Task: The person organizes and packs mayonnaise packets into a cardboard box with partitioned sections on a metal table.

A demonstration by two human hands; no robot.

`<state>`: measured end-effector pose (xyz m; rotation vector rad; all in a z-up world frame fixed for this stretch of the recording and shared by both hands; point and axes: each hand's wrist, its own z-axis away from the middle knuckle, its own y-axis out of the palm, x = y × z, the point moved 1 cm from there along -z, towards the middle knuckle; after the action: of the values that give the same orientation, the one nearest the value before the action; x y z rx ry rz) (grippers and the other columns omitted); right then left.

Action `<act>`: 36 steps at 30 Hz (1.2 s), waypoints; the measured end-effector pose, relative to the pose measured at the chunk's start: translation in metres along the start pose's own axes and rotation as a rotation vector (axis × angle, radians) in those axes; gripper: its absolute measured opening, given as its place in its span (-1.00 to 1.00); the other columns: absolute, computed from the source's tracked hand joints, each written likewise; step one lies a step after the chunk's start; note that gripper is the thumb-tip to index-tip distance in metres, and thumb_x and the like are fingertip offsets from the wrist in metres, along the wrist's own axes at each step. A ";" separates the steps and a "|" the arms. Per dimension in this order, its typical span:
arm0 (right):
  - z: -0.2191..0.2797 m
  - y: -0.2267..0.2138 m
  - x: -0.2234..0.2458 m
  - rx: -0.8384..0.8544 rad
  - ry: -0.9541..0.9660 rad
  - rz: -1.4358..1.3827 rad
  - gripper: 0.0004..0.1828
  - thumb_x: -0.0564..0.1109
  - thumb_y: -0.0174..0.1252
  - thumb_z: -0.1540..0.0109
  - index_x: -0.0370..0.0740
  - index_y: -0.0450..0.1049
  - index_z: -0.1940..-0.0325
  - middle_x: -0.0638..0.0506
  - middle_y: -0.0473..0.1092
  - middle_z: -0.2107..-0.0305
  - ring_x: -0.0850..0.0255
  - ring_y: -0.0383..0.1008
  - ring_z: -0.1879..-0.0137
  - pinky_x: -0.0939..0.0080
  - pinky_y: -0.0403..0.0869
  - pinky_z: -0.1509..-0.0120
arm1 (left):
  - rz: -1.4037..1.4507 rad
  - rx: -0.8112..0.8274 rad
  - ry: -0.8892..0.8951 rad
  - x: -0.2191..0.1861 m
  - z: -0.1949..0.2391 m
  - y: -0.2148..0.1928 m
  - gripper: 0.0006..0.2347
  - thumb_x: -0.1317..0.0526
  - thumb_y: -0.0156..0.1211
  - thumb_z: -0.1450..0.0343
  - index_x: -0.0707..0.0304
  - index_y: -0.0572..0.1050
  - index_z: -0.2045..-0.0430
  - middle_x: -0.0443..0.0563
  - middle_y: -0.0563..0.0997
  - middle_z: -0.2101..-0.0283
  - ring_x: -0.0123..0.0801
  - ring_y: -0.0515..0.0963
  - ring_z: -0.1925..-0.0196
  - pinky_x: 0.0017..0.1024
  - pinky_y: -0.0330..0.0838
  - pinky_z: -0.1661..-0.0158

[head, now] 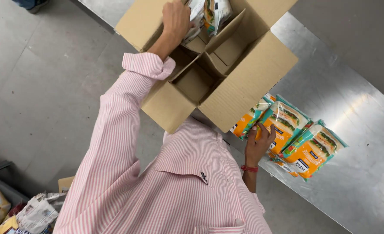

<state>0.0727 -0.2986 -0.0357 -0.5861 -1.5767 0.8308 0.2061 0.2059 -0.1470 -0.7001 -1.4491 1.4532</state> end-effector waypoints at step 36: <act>-0.047 0.032 0.160 0.113 -0.369 -0.353 -0.59 -0.16 0.30 -0.24 -0.31 0.41 -0.13 -0.08 0.47 0.20 0.10 0.55 0.18 0.18 0.51 0.06 | 1.901 0.029 0.166 -0.072 0.275 -0.245 -0.72 0.24 0.10 -0.59 0.44 0.36 0.53 -0.04 0.28 0.59 -0.56 0.24 0.49 -0.46 0.18 0.49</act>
<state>0.0880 -0.1474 0.0408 -0.0639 -1.8824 0.7792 0.0425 -0.0104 0.1126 -2.3997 -0.2438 2.5002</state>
